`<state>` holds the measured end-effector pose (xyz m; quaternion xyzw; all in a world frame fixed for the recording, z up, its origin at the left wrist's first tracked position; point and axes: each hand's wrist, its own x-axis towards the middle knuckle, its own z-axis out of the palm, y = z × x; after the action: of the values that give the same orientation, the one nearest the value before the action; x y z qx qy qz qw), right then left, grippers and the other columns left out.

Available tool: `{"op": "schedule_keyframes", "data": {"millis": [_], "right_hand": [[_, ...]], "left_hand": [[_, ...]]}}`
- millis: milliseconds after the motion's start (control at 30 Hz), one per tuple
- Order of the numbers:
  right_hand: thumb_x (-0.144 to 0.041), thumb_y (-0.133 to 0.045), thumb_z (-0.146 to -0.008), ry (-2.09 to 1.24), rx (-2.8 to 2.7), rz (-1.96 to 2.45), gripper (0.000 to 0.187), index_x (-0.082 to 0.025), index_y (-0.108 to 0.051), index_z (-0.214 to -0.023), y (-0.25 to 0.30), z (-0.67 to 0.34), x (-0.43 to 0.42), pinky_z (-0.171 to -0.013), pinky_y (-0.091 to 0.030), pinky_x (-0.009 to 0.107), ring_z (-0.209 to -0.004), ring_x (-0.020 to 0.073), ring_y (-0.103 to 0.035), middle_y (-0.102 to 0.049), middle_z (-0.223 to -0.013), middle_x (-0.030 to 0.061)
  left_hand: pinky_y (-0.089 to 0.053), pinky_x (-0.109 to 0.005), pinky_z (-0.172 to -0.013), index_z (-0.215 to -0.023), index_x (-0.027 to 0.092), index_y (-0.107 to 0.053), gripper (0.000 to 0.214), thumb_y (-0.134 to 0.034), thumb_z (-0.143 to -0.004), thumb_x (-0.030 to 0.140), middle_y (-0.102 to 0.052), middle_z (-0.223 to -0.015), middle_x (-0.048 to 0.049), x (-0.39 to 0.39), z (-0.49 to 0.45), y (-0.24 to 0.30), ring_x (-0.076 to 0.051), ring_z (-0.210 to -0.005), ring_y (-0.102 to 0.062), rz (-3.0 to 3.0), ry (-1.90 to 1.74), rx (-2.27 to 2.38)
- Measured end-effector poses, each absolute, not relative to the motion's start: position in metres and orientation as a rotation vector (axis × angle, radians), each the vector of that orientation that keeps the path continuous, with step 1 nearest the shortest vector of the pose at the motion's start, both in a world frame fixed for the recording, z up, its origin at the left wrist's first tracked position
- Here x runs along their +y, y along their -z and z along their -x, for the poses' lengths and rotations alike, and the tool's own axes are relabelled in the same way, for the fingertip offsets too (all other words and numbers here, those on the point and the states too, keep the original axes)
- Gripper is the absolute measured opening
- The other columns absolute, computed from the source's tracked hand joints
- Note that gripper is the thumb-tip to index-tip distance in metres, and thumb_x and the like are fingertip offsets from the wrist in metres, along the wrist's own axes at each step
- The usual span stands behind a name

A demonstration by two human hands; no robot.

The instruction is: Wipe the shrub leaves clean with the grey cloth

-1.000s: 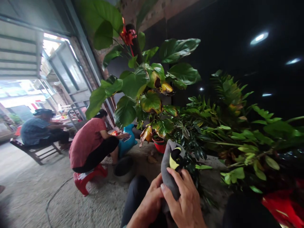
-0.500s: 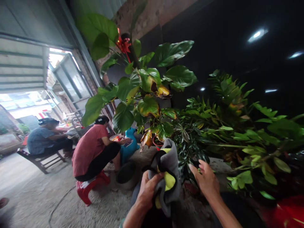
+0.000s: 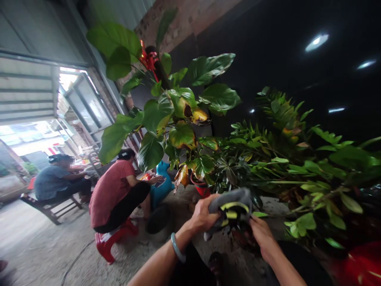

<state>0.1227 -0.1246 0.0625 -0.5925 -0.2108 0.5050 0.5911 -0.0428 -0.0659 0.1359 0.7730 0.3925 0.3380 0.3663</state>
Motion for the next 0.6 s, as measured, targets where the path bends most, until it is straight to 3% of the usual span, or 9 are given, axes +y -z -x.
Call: {"op": "schedule_keyframes", "data": {"millis": [67,267,333,467,600], "right_hand": [[-0.034,-0.069,-0.054,-1.191,-0.462,1.392,0.02,-0.023,-0.053,-0.053,-0.061,-0.127,-0.127,-0.034,-0.033,0.021,-0.035,0.0126,-0.047,-0.049,-0.037,-0.0028],[-0.032,-0.071,-0.056,-1.181,-0.436,1.368,0.017,-0.021,-0.059,-0.06,-0.061,-0.128,-0.125,-0.037,-0.042,0.023,-0.041,0.0148,-0.055,-0.059,-0.048,0.0013],[-0.032,-0.072,-0.056,-1.181,-0.444,1.357,0.017,-0.021,-0.059,-0.06,-0.058,-0.128,-0.124,-0.038,-0.042,0.024,-0.04,0.0143,-0.054,-0.059,-0.048,0.0014],[-0.026,-0.067,-0.055,-1.176,-0.439,1.378,0.017,-0.024,-0.05,-0.05,-0.05,-0.131,-0.125,-0.035,-0.038,0.025,-0.033,0.013,-0.044,-0.048,-0.036,-0.0026],[-0.027,-0.065,-0.057,-1.179,-0.432,1.399,0.021,-0.025,-0.048,-0.045,-0.052,-0.134,-0.126,-0.034,-0.038,0.024,-0.031,0.0108,-0.039,-0.045,-0.034,-0.0036]], "left_hand": [[-0.052,-0.028,-0.078,-0.103,0.019,-0.073,0.045,-0.062,-0.06,0.012,-0.073,-0.086,-0.0002,-0.069,0.047,-0.142,-0.02,-0.08,-0.065,-2.018,-0.851,0.935],[-0.051,-0.026,-0.083,-0.117,0.018,-0.066,0.048,-0.059,-0.07,0.017,-0.071,-0.097,-0.001,-0.049,0.027,-0.186,-0.017,-0.089,-0.064,-1.869,-1.426,0.853],[-0.051,-0.027,-0.084,-0.112,0.018,-0.068,0.044,-0.059,-0.069,0.015,-0.071,-0.095,-0.0007,-0.047,0.021,-0.17,-0.018,-0.088,-0.064,-1.902,-1.325,0.959],[-0.051,-0.031,-0.081,-0.099,0.016,-0.073,0.041,-0.06,-0.06,0.011,-0.072,-0.085,-0.0019,-0.062,0.031,-0.123,-0.022,-0.083,-0.066,-2.064,-0.752,0.912],[-0.053,-0.03,-0.079,-0.105,0.019,-0.072,0.042,-0.061,-0.065,0.019,-0.074,-0.093,-0.0041,-0.062,0.04,-0.136,-0.024,-0.087,-0.066,-1.913,-1.01,0.806]]}}
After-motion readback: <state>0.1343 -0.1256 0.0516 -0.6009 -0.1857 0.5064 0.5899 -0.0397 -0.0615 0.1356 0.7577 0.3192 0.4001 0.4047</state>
